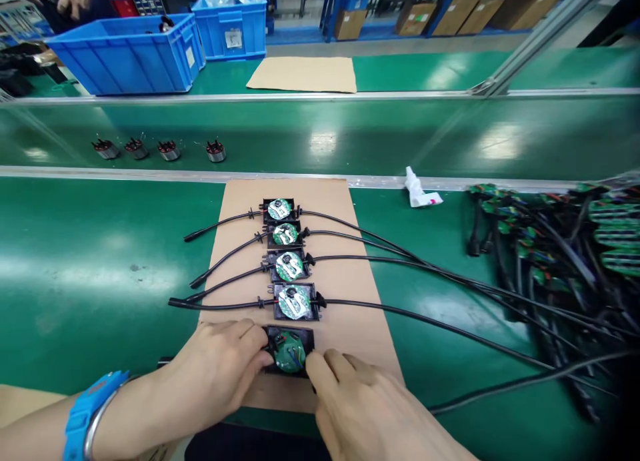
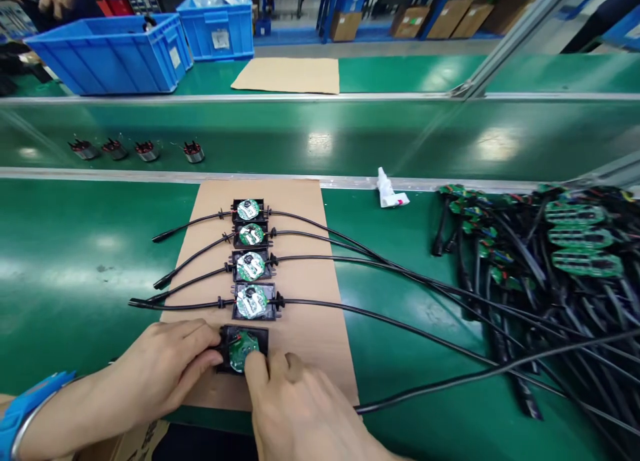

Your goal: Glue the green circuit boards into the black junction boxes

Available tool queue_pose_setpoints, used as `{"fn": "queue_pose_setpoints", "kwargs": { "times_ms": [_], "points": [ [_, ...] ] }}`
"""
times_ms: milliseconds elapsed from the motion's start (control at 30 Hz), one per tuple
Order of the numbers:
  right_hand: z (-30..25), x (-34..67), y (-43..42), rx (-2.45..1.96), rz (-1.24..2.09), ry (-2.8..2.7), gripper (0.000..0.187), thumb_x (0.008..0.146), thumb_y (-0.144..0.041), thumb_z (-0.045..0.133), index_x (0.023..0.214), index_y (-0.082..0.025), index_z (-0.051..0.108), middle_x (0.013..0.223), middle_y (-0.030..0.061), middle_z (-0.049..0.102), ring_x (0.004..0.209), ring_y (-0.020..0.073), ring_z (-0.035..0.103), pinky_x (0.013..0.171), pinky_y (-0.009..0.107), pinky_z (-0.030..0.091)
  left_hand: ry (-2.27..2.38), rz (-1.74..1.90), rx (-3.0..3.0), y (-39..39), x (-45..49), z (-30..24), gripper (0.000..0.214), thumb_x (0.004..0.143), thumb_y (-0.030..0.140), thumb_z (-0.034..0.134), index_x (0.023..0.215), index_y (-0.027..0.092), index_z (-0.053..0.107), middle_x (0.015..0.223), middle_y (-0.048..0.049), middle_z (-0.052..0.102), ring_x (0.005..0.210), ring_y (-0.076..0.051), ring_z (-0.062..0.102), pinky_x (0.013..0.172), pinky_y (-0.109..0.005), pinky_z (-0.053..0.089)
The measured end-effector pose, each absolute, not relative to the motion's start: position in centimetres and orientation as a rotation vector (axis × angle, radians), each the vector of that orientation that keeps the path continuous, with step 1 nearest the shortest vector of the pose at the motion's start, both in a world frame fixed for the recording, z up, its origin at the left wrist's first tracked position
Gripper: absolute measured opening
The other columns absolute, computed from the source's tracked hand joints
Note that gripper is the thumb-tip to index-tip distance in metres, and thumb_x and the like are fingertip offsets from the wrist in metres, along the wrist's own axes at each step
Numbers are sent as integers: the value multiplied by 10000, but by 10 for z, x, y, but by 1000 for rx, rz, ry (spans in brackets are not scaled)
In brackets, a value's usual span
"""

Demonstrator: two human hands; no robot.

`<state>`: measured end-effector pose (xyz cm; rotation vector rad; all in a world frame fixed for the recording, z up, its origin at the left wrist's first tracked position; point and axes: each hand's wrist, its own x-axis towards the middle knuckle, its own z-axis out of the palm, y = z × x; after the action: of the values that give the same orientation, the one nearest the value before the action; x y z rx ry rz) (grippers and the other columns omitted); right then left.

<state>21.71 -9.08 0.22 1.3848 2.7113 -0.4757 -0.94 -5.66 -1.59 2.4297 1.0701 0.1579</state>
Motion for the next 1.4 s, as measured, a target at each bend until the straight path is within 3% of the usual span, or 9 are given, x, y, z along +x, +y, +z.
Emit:
{"fn": "queue_pose_setpoints", "kwargs": {
  "times_ms": [100, 200, 367, 567, 767, 1033, 1133, 1267, 1400],
  "points": [
    [-1, 212, -88, 1333, -419, 2731, 395, 702, -118, 496, 1089, -191, 526, 775, 28, 598, 583, 187, 574, 470, 299, 344, 1074, 184, 2433, -56, -11, -19, 135, 957, 193, 396, 967, 199, 530, 856, -30, 628, 714, -200, 597, 625, -307, 444],
    [-12, 210, -90, 1287, -288, 2830, 499, 716, -137, 511, 1213, -101, 508, 780, 54, 627, 601, 192, 584, 460, 306, 364, 1071, 182, 2419, -56, -12, -21, 121, 951, 195, 415, 977, 199, 533, 880, -30, 634, 737, -202, 604, 640, -310, 451],
    [-25, 208, -96, 1254, -43, 2868, 444, 701, -80, 491, 1141, -43, 540, 748, 84, 632, 576, 203, 569, 416, 322, 332, 1070, 131, 2375, -54, -10, -20, 100, 935, 187, 430, 943, 197, 530, 854, -25, 631, 706, -186, 593, 601, -282, 425],
    [-15, 210, -92, 1368, -201, 2912, 187, 693, -68, 481, 820, -206, 476, 671, 16, 545, 510, 181, 510, 408, 339, 191, 1074, 173, 2322, -53, -8, -20, 81, 919, 193, 441, 901, 204, 519, 819, -11, 619, 687, -177, 576, 593, -273, 403],
    [-18, 211, -91, 1399, -155, 2928, 193, 683, -48, 456, 780, -211, 417, 631, 15, 512, 471, 167, 462, 411, 329, 127, 1093, 148, 2280, -53, -6, -19, 73, 905, 197, 450, 881, 195, 519, 815, -19, 616, 680, -174, 568, 598, -272, 397],
    [-23, 200, -92, 1397, -181, 2878, 127, 730, -92, 481, 755, -205, 430, 620, 17, 505, 493, 175, 500, 407, 317, 150, 1085, 125, 2246, -54, -7, -20, 62, 903, 207, 463, 889, 195, 522, 825, -17, 614, 705, -178, 567, 616, -282, 399],
    [-23, 200, -93, 1405, -149, 2872, 183, 729, -96, 497, 890, -178, 529, 640, 13, 535, 485, 175, 515, 399, 319, 196, 1081, 136, 2227, -52, -6, -20, 66, 902, 206, 465, 883, 192, 526, 833, -20, 617, 709, -177, 571, 615, -280, 407],
    [-26, 203, -93, 1356, -141, 2872, 513, 716, -129, 542, 1226, -84, 515, 677, 20, 591, 497, 170, 551, 392, 306, 272, 1071, 131, 2208, -49, -8, -20, 67, 910, 204, 471, 906, 198, 537, 856, -17, 621, 731, -177, 581, 635, -279, 430],
    [-29, 204, -92, 1313, -186, 2851, 530, 692, -113, 545, 1219, -54, 557, 687, 45, 618, 520, 182, 575, 407, 298, 317, 1025, 171, 2224, -47, -10, -18, 110, 925, 183, 462, 957, 209, 564, 880, -10, 634, 765, -175, 598, 665, -283, 453]
  ]
}}
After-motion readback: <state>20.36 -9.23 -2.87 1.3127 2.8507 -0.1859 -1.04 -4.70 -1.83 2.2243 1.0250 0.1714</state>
